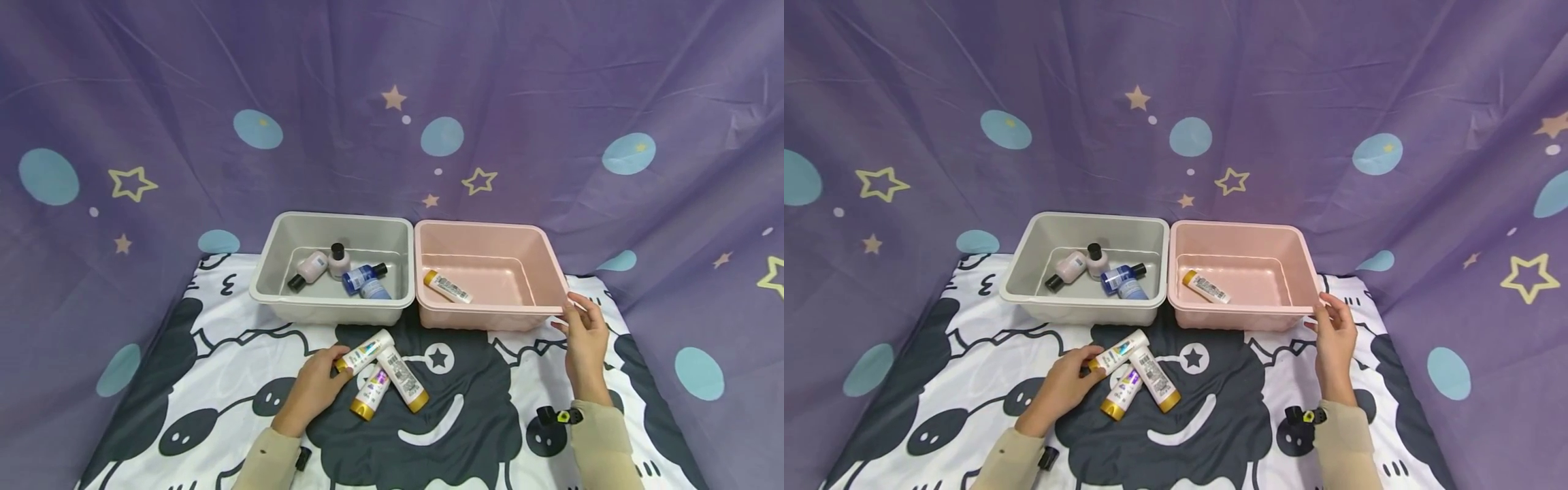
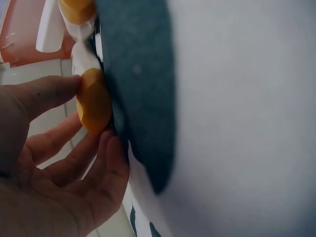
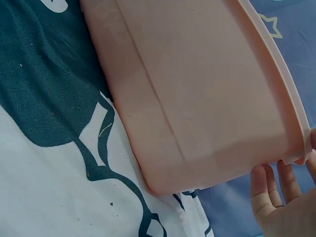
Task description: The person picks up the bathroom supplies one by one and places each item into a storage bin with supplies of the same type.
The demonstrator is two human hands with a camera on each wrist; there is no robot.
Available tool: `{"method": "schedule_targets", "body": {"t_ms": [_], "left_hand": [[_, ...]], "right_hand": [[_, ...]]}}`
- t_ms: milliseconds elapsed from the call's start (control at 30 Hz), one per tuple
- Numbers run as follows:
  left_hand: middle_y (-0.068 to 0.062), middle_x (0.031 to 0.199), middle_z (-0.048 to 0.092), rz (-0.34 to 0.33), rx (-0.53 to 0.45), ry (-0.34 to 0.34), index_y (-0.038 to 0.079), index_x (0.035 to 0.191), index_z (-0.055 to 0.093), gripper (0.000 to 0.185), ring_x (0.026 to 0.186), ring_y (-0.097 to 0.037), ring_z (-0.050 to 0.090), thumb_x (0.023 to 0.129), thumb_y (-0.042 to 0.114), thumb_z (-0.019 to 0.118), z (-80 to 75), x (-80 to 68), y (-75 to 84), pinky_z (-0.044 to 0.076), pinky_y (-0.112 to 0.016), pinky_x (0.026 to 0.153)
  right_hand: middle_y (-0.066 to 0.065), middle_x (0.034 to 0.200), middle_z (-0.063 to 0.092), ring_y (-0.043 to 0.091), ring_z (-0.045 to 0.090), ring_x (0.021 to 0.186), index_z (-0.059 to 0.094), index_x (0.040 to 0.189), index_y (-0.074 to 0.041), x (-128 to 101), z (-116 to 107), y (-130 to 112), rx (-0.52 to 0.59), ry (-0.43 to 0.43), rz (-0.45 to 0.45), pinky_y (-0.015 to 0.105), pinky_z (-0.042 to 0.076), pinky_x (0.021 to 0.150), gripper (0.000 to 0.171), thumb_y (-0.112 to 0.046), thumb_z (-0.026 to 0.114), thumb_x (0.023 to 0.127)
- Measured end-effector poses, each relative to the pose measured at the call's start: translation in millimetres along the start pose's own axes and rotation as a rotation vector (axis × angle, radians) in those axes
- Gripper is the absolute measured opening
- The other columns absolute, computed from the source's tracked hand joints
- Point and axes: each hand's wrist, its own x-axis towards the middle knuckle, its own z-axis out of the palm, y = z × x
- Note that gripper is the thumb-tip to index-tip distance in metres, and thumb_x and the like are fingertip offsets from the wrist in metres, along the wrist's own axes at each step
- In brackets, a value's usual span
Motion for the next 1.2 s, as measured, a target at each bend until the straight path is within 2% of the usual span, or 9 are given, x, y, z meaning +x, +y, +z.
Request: {"method": "schedule_targets", "body": {"t_ms": [167, 267, 433, 600, 733, 900, 1067, 1200], "left_hand": [[-0.012, 0.109, 0.064, 0.013, 0.045, 0.004, 0.004, 0.124, 0.065, 0.038, 0.096, -0.027, 0.061, 0.089, 0.013, 0.077, 1.3, -2.9, 3.0, 0.049, -0.049, 0.086], [-0.011, 0.106, 0.062, 0.023, 0.054, 0.033, 0.005, 0.124, 0.064, 0.041, 0.091, -0.026, 0.060, 0.087, 0.011, 0.078, 1.7, -4.4, 4.9, 0.050, -0.048, 0.081], [-0.007, 0.096, 0.061, 0.021, 0.007, 0.082, 0.004, 0.121, 0.065, 0.041, 0.081, -0.019, 0.058, 0.083, 0.009, 0.080, 1.5, -4.3, 5.6, 0.049, -0.040, 0.071], [-0.004, 0.094, 0.069, -0.021, -0.184, 0.112, 0.004, 0.118, 0.068, 0.037, 0.077, -0.013, 0.064, 0.083, 0.010, 0.080, -2.9, -2.2, 5.8, 0.053, -0.033, 0.069], [-0.007, 0.101, 0.073, -0.086, -0.322, 0.133, 0.005, 0.119, 0.068, 0.038, 0.085, -0.017, 0.071, 0.084, 0.012, 0.080, -7.6, 1.1, 5.6, 0.055, -0.035, 0.074], [-0.012, 0.103, 0.073, -0.161, -0.470, 0.167, 0.003, 0.120, 0.066, 0.037, 0.083, -0.019, 0.072, 0.086, 0.010, 0.078, -14.0, 4.4, 6.8, 0.057, -0.031, 0.069], [-0.021, 0.108, 0.068, -0.181, -0.712, 0.175, -0.004, 0.120, 0.062, 0.036, 0.082, -0.024, 0.072, 0.087, 0.003, 0.076, -25.0, 4.4, 14.9, 0.059, -0.031, 0.069], [-0.025, 0.110, 0.063, -0.180, -0.845, 0.176, -0.006, 0.118, 0.061, 0.035, 0.083, -0.026, 0.072, 0.087, 0.001, 0.076, -36.9, 4.8, 27.4, 0.059, -0.034, 0.072]], "right_hand": [[0.010, 0.101, 0.067, 0.016, 0.068, 0.081, 0.065, 0.123, -0.003, -0.9, 0.4, 1.4, 0.000, 0.002, 0.005, 0.026, 0.057, 0.065, 0.025, -0.002, 0.061, 0.098], [0.011, 0.101, 0.065, 0.016, 0.067, 0.081, 0.065, 0.124, -0.003, -1.5, 1.2, 1.5, 0.005, 0.003, 0.014, 0.026, 0.057, 0.065, 0.026, -0.003, 0.062, 0.098], [0.013, 0.100, 0.064, 0.017, 0.066, 0.080, 0.064, 0.124, -0.003, -1.4, 2.0, 1.3, 0.010, 0.003, 0.029, 0.026, 0.056, 0.064, 0.026, -0.004, 0.062, 0.098], [0.013, 0.100, 0.065, 0.018, 0.067, 0.080, 0.064, 0.124, -0.003, -1.0, 2.1, 1.0, 0.012, -0.002, 0.031, 0.026, 0.056, 0.063, 0.026, -0.004, 0.063, 0.098], [0.012, 0.099, 0.065, 0.018, 0.066, 0.079, 0.064, 0.124, -0.003, -0.6, 2.3, 0.9, 0.016, 0.008, 0.040, 0.026, 0.056, 0.062, 0.026, -0.003, 0.062, 0.098], [0.010, 0.102, 0.064, 0.017, 0.065, 0.080, 0.064, 0.125, -0.006, -0.9, 3.1, 0.7, 0.012, 0.004, 0.056, 0.026, 0.056, 0.063, 0.026, -0.004, 0.061, 0.099], [0.011, 0.104, 0.062, 0.017, 0.064, 0.081, 0.063, 0.125, -0.006, -1.3, 3.1, -0.1, 0.015, 0.005, 0.062, 0.026, 0.056, 0.064, 0.026, -0.006, 0.062, 0.099], [0.012, 0.104, 0.062, 0.017, 0.065, 0.080, 0.064, 0.125, -0.006, -1.3, 2.6, -0.3, 0.023, 0.008, 0.064, 0.027, 0.056, 0.064, 0.026, -0.006, 0.062, 0.099]]}}
